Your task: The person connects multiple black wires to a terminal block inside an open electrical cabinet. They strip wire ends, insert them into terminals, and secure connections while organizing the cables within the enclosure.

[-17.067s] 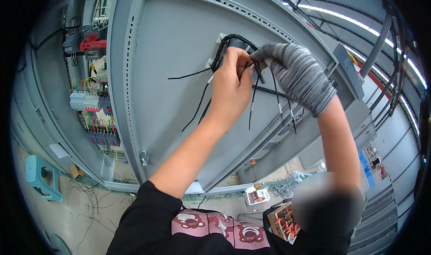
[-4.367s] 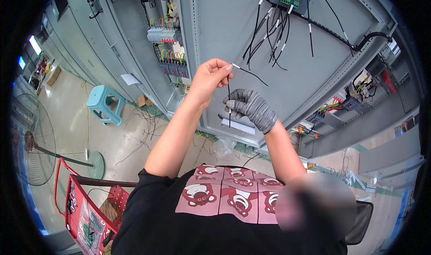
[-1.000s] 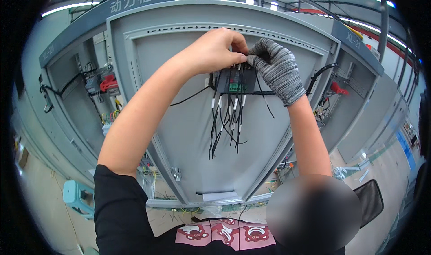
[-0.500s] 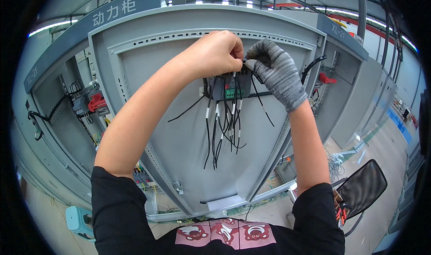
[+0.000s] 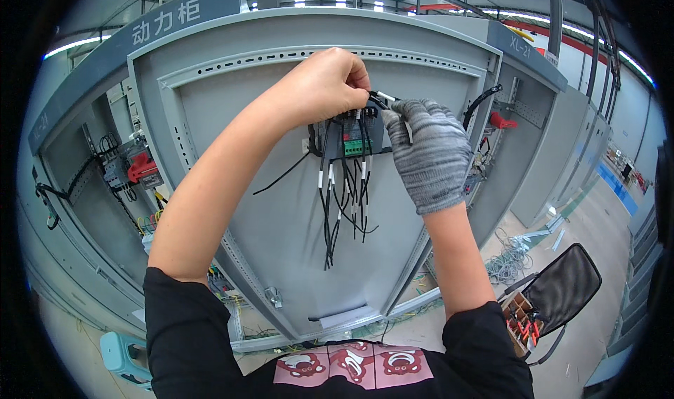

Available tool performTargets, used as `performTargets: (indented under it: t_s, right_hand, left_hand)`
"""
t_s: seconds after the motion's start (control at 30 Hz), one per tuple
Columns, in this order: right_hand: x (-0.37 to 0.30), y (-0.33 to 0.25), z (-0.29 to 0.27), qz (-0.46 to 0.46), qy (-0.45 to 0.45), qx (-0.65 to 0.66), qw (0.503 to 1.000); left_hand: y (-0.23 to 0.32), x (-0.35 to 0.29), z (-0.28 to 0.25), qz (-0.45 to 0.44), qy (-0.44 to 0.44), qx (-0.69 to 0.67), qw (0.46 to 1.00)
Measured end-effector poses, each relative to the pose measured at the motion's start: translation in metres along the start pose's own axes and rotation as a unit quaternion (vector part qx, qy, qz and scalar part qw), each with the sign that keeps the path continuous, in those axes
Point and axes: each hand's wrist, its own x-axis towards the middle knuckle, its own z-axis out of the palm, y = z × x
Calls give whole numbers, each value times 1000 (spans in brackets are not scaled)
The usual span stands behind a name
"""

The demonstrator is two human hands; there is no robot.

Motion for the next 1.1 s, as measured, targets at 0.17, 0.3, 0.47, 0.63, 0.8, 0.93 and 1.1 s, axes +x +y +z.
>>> performTargets:
  t_s: [0.17,0.3,0.47,0.63,0.8,0.93,1.1]
  right_hand:
    - [3,-6,9,17,-22,-4,1000]
    - [5,-6,2,-16,-35,-18,999]
    - [28,4,-8,-176,-52,-71,980]
    - [82,29,-5,-316,-52,-3,947]
    - [81,58,28,-200,-89,197,956]
    - [65,51,34,-35,-205,368,906]
    - [62,57,22,-22,-201,333,921]
  left_hand:
    - [-4,-1,3,11,13,0,1000]
    - [-5,-1,5,30,27,17,999]
    - [-5,-2,7,31,23,14,999]
    - [-5,-6,3,35,15,-1,999]
    - [-4,-9,0,30,3,-48,998]
    - [-8,-16,4,64,79,-64,993]
    - [2,-20,6,25,22,-58,998]
